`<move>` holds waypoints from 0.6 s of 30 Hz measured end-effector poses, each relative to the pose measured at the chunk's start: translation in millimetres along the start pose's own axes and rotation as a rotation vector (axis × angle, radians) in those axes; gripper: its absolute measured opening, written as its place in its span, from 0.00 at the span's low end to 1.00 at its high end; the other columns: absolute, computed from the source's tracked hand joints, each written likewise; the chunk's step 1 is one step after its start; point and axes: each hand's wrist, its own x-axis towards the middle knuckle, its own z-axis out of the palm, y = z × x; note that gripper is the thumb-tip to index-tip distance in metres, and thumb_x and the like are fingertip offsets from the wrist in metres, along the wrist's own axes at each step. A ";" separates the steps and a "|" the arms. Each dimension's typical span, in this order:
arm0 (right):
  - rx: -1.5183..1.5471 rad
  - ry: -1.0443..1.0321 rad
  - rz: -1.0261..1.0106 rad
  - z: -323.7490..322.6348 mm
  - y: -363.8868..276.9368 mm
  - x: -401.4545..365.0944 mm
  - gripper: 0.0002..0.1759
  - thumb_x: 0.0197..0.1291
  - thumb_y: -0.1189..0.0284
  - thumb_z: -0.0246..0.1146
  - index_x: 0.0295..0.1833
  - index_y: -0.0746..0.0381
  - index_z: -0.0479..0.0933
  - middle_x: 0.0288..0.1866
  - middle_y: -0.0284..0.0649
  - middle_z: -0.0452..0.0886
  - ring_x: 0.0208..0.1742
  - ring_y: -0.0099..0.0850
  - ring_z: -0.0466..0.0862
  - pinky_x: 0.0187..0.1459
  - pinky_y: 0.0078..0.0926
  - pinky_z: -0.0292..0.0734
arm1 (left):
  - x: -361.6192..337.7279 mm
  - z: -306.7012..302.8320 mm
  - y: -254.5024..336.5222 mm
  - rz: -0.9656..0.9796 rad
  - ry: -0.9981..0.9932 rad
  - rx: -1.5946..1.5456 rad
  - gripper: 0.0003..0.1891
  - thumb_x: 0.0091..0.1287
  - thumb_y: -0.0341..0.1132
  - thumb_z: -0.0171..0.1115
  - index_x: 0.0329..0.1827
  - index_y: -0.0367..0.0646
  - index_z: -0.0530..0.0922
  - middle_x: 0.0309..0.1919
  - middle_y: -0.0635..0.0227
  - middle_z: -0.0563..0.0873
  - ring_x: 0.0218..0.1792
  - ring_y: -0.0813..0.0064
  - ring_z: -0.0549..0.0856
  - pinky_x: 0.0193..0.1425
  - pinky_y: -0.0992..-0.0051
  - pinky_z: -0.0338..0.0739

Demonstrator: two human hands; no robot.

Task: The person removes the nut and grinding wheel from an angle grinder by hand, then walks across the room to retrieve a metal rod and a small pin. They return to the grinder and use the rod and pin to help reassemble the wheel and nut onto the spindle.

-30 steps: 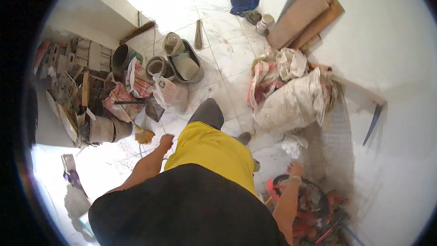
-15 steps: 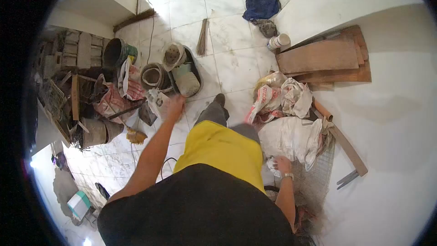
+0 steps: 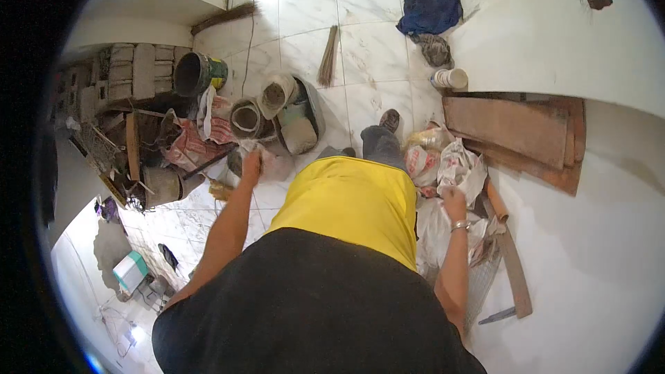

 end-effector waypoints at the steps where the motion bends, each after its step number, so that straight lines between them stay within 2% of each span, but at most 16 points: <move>1: 0.075 0.050 -0.128 -32.0 -40.0 15.0 0.15 0.66 0.65 0.62 0.46 0.67 0.82 0.33 0.41 0.85 0.27 0.27 0.83 0.33 0.27 0.79 | -31.1 27.4 -18.6 0.032 -0.035 -0.042 0.05 0.63 0.31 0.57 0.37 0.40 0.79 0.31 0.52 0.83 0.36 0.51 0.84 0.40 0.54 0.76; 2: 0.151 0.108 -0.263 -65.4 -81.8 34.2 0.17 0.65 0.64 0.61 0.44 0.69 0.82 0.29 0.42 0.84 0.28 0.27 0.83 0.33 0.29 0.78 | -48.6 27.7 -4.2 -0.134 -0.255 -0.139 0.07 0.63 0.33 0.59 0.39 0.41 0.81 0.32 0.53 0.84 0.36 0.54 0.85 0.40 0.55 0.77; 3: 0.245 0.181 -0.367 -100.7 -108.8 60.4 0.20 0.66 0.61 0.62 0.49 0.69 0.81 0.33 0.49 0.85 0.33 0.32 0.84 0.38 0.33 0.79 | -66.2 29.6 8.9 -0.314 -0.463 -0.194 0.09 0.63 0.35 0.60 0.41 0.41 0.82 0.33 0.53 0.84 0.36 0.56 0.85 0.40 0.57 0.77; 4: 0.020 0.254 -0.229 -152.7 -173.3 53.8 0.14 0.66 0.67 0.65 0.51 0.65 0.82 0.41 0.40 0.86 0.40 0.26 0.84 0.43 0.27 0.79 | -80.1 38.0 15.9 -0.458 -0.540 -0.290 0.10 0.64 0.36 0.60 0.42 0.41 0.82 0.33 0.53 0.84 0.36 0.57 0.85 0.41 0.58 0.77; 5: -0.176 0.388 -0.284 -197.8 -227.7 43.5 0.24 0.65 0.57 0.64 0.54 0.68 0.80 0.45 0.55 0.85 0.42 0.44 0.85 0.49 0.43 0.78 | -86.9 53.4 21.2 -0.525 -0.527 -0.376 0.11 0.65 0.37 0.59 0.43 0.41 0.82 0.33 0.53 0.84 0.36 0.59 0.85 0.41 0.59 0.77; 6: -0.282 0.548 -0.434 -238.6 -304.0 10.1 0.19 0.69 0.59 0.63 0.55 0.63 0.82 0.46 0.43 0.87 0.45 0.32 0.84 0.54 0.31 0.77 | -89.0 72.4 22.0 -0.516 -0.479 -0.430 0.12 0.66 0.38 0.59 0.44 0.41 0.82 0.33 0.53 0.84 0.36 0.60 0.85 0.41 0.61 0.77; 7: -0.060 0.626 -0.407 -267.7 -335.4 4.2 0.20 0.72 0.59 0.61 0.58 0.62 0.82 0.48 0.41 0.87 0.48 0.30 0.85 0.53 0.31 0.78 | -80.7 95.8 20.5 -0.455 -0.412 -0.463 0.13 0.67 0.39 0.58 0.45 0.41 0.82 0.33 0.54 0.84 0.36 0.61 0.85 0.41 0.62 0.77; 8: -0.132 0.692 -0.480 -309.0 -357.2 4.8 0.20 0.74 0.60 0.58 0.61 0.61 0.81 0.50 0.39 0.87 0.51 0.28 0.85 0.55 0.30 0.78 | -66.9 115.3 20.4 -0.358 -0.326 -0.481 0.14 0.67 0.40 0.58 0.45 0.40 0.82 0.33 0.54 0.84 0.36 0.62 0.85 0.41 0.63 0.77; 9: -0.262 0.897 -0.565 -338.4 -381.8 1.3 0.20 0.75 0.60 0.58 0.62 0.60 0.81 0.51 0.36 0.87 0.52 0.26 0.84 0.57 0.26 0.78 | -44.4 119.3 26.1 -0.270 -0.270 -0.484 0.14 0.68 0.42 0.57 0.46 0.40 0.82 0.33 0.54 0.84 0.36 0.63 0.85 0.41 0.64 0.77; 10: -0.301 0.984 -0.621 -373.0 -402.3 1.1 0.21 0.74 0.58 0.59 0.64 0.59 0.80 0.55 0.38 0.87 0.54 0.27 0.85 0.59 0.27 0.77 | -17.0 111.2 41.3 -0.185 -0.223 -0.481 0.15 0.69 0.43 0.57 0.47 0.40 0.82 0.33 0.54 0.84 0.36 0.64 0.84 0.41 0.65 0.77; 12: -0.596 1.241 -0.640 -432.9 -439.4 -1.9 0.21 0.74 0.58 0.58 0.65 0.58 0.80 0.58 0.40 0.86 0.55 0.30 0.85 0.60 0.29 0.78 | 42.9 105.4 34.9 -0.209 -0.283 -0.513 0.16 0.69 0.44 0.57 0.48 0.41 0.82 0.33 0.55 0.83 0.35 0.65 0.84 0.41 0.66 0.77; 14: -0.600 1.283 -0.705 -497.1 -453.4 9.4 0.24 0.73 0.53 0.59 0.64 0.59 0.80 0.58 0.42 0.86 0.56 0.32 0.85 0.61 0.30 0.78 | 96.3 106.0 3.7 -0.279 -0.353 -0.575 0.17 0.69 0.46 0.57 0.49 0.42 0.82 0.33 0.58 0.83 0.34 0.66 0.83 0.40 0.66 0.77; 16: -0.688 1.298 -0.426 -531.6 -453.3 24.4 0.27 0.72 0.50 0.59 0.63 0.60 0.81 0.56 0.41 0.86 0.54 0.31 0.86 0.59 0.29 0.79 | 181.4 28.7 14.1 -0.639 -0.456 -0.869 0.17 0.69 0.47 0.56 0.48 0.43 0.82 0.31 0.60 0.82 0.33 0.68 0.82 0.38 0.66 0.76; 18: -0.604 1.268 -0.207 -551.8 -452.3 28.1 0.30 0.70 0.46 0.59 0.61 0.60 0.81 0.54 0.41 0.87 0.52 0.29 0.87 0.57 0.28 0.81 | 279.6 -51.2 16.6 -0.710 -0.449 -0.965 0.18 0.69 0.49 0.56 0.47 0.44 0.82 0.30 0.63 0.80 0.32 0.69 0.81 0.36 0.66 0.75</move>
